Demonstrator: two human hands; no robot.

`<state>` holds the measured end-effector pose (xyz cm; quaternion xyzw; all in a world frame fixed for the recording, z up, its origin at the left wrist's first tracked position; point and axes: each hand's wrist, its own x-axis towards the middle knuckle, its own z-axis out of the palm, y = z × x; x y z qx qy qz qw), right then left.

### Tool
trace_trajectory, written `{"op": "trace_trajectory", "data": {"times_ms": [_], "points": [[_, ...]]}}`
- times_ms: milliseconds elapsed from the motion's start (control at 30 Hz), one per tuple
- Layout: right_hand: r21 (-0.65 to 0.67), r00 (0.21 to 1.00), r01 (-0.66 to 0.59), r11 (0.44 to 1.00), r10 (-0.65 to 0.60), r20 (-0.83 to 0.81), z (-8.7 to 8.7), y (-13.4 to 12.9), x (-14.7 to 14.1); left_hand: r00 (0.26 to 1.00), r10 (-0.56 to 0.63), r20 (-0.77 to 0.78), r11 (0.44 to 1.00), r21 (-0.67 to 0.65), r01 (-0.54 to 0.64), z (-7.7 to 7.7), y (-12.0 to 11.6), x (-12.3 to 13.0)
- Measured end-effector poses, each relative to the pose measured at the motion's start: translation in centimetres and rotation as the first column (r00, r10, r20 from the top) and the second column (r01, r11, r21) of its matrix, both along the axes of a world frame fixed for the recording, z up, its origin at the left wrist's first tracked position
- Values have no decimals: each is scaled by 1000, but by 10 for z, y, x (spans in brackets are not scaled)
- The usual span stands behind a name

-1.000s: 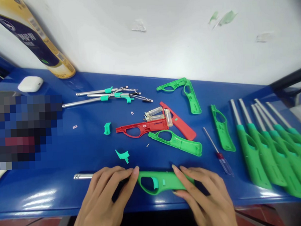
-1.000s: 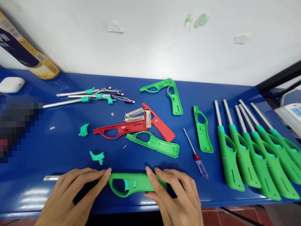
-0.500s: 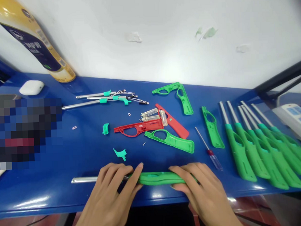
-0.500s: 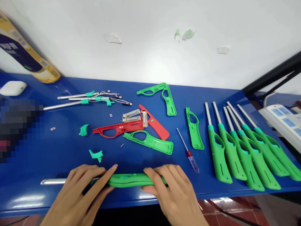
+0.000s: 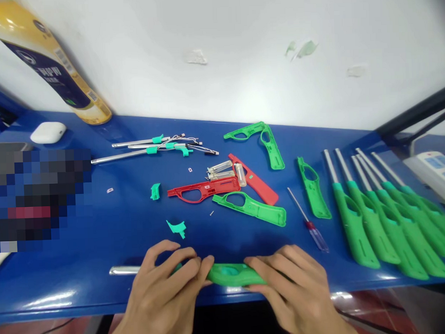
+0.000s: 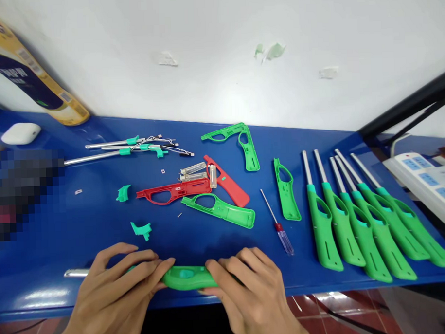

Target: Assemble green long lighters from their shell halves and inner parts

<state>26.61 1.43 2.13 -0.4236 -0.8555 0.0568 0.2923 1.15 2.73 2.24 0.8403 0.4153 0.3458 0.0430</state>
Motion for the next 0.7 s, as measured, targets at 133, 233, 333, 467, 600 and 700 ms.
{"op": "trace_trajectory", "data": {"times_ms": [133, 233, 333, 467, 600, 700], "points": [[9, 995, 65, 998, -66, 78, 12, -2, -7, 997, -35, -71, 999, -2, 34, 9, 0, -4], [49, 980, 64, 997, -72, 188, 19, -1, -10, 993, -45, -109, 999, 16, 47, 12, -2, -4], [63, 968, -4, 998, -12, 251, 19, 2, -10, 993, -51, -110, 998, 33, 54, 7, -6, -3], [64, 979, -24, 998, 11, 205, 15, 5, -7, 992, -63, -106, 998, -21, 61, 4, -9, -1], [69, 988, -6, 998, -5, 153, 15, 8, -2, 988, 25, -154, 999, -33, -30, 15, -4, -8], [77, 988, 17, 997, -29, 153, 15, 8, 2, 972, 78, -223, 996, -28, -87, 21, 0, -20]]}}
